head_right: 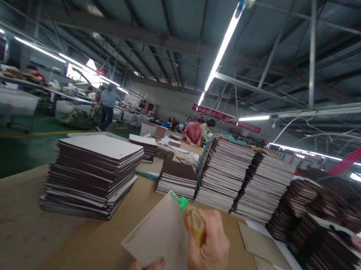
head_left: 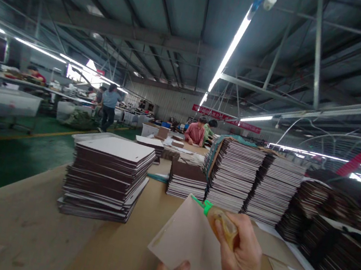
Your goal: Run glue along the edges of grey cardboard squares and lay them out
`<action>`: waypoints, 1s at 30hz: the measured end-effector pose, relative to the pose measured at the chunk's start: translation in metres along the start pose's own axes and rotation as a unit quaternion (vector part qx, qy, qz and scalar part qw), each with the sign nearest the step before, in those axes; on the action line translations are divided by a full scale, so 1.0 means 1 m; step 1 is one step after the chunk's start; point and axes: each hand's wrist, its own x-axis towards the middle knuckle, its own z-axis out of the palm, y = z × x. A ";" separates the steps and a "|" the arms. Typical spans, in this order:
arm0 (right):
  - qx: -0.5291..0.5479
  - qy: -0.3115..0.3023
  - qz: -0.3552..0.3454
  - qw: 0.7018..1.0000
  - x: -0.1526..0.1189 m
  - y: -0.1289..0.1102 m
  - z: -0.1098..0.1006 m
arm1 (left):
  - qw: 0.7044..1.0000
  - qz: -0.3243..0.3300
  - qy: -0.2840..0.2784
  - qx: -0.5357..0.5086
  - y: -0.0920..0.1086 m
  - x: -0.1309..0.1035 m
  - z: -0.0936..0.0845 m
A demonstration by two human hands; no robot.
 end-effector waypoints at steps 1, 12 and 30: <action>-0.001 -0.011 -0.006 1.000 0.000 0.001 0.000 | 1.000 -0.006 -0.003 0.006 0.001 -0.002 0.001; -0.043 -0.070 -0.041 0.996 -0.002 0.002 -0.007 | 0.999 -0.016 0.012 0.026 0.006 -0.006 -0.001; 0.002 -0.123 -0.012 0.992 -0.001 -0.009 -0.014 | 0.999 -0.020 0.017 0.034 0.008 -0.006 0.001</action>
